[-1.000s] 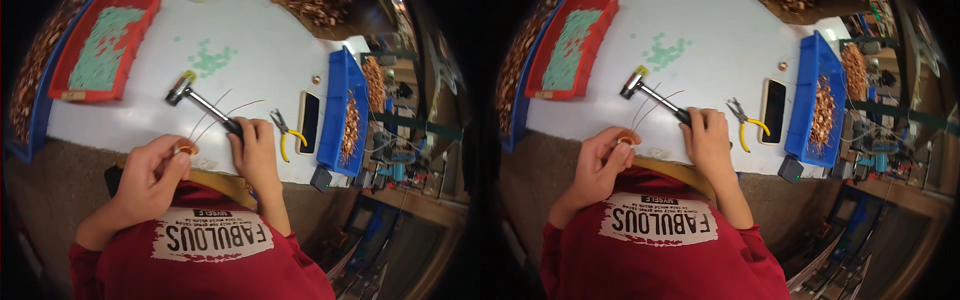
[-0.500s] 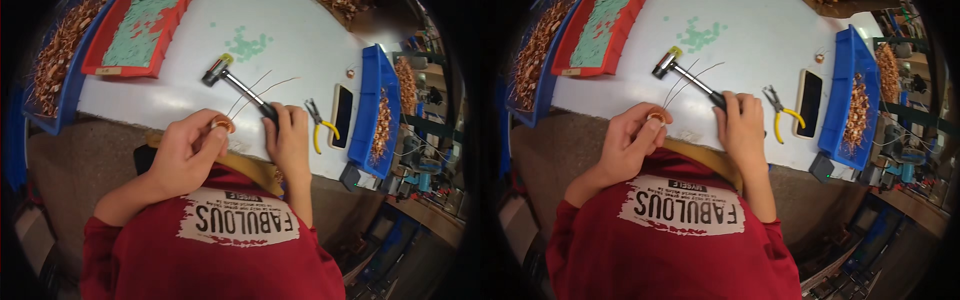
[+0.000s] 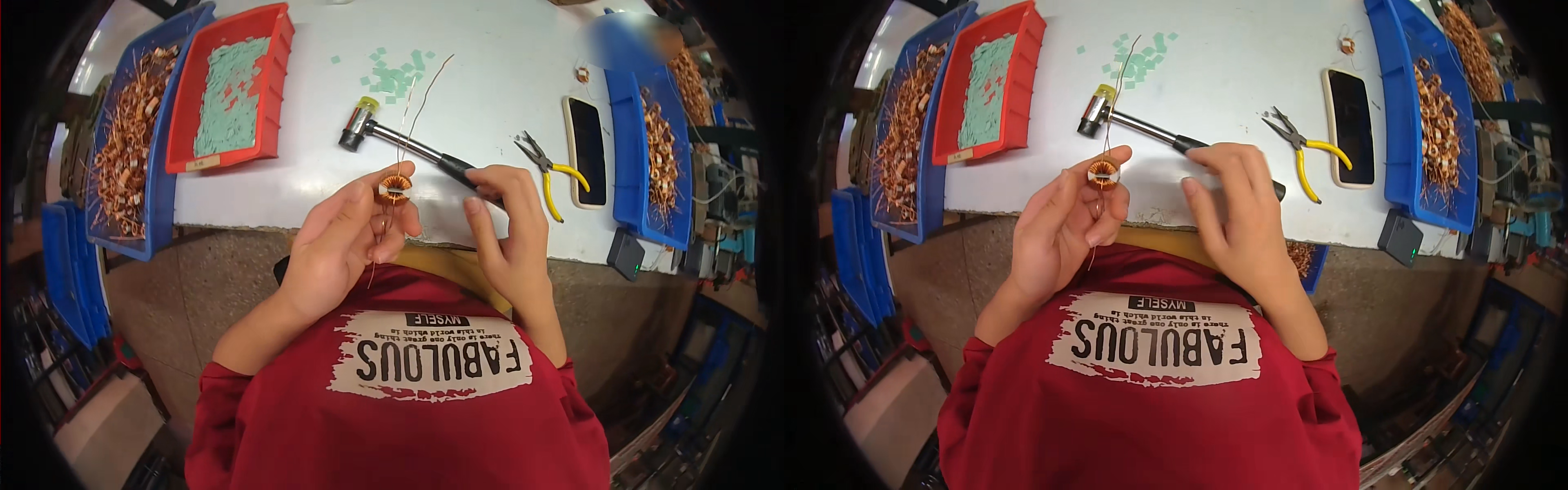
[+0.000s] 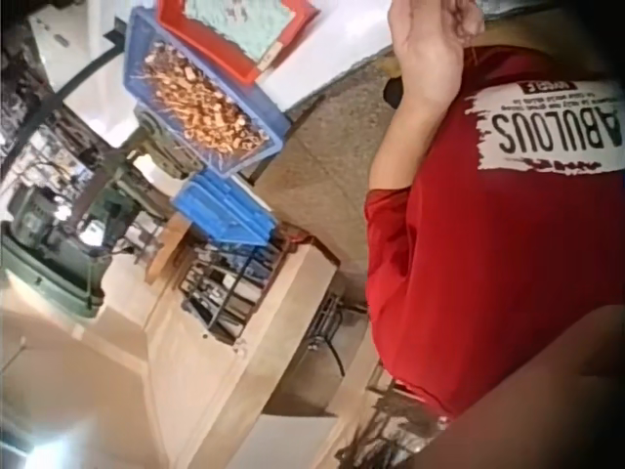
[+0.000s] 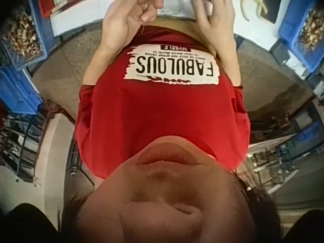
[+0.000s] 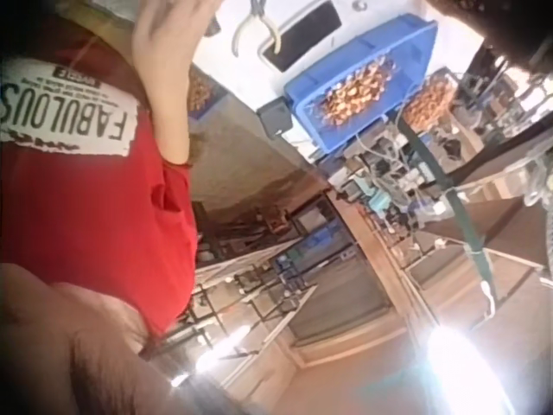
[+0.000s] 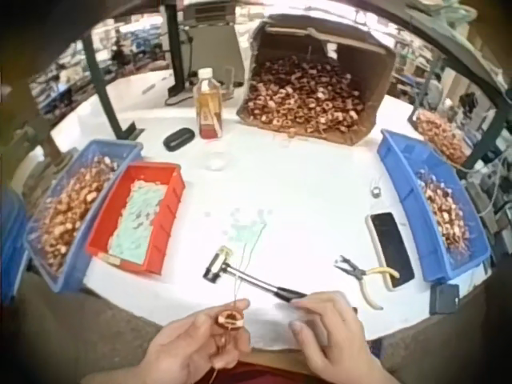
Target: Winding copper wire around small metal components and tapping them with a hammer on a workbench.
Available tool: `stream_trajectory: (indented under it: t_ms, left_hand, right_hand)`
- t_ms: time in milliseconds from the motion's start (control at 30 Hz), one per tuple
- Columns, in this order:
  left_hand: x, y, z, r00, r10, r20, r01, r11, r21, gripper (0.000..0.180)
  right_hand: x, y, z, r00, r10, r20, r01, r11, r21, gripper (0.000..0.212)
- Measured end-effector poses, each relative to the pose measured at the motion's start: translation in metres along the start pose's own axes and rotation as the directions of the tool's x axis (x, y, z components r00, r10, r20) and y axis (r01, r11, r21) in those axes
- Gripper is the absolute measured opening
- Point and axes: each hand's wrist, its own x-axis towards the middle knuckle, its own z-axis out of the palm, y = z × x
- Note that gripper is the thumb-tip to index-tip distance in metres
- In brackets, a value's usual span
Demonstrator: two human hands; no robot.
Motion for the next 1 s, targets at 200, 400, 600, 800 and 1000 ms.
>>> stream_trajectory:
  t_ms: [200,400,600,800,1000]
  left_hand:
    - [0.009,-0.005,0.013,0.996,-0.028,0.082,0.016,0.990,0.139,0.051]
    - [0.014,-0.009,0.024,0.998,0.046,0.048,-0.060,0.929,0.364,0.056]
    - [0.025,-0.001,0.019,0.988,-0.045,0.148,-0.018,0.918,0.396,0.058]
    - [0.031,-0.005,0.019,0.995,-0.019,0.102,-0.027,0.900,0.435,0.059]
    - [0.026,-0.007,0.004,0.996,0.090,0.000,-0.080,0.882,0.464,0.057]
  right_hand:
    - [0.006,-0.026,-0.004,0.960,0.256,0.115,-0.272,0.745,0.609,0.021]
    - [0.013,-0.023,-0.005,0.897,0.351,0.267,-0.437,0.626,0.646,0.018]
    - [0.016,-0.016,-0.006,0.869,0.357,0.343,-0.478,0.424,0.769,0.022]
    - [0.008,-0.001,-0.014,0.931,0.331,0.157,-0.221,0.167,0.961,0.025]
    - [-0.003,0.010,-0.075,0.903,0.405,0.144,-0.389,0.627,0.675,0.031]
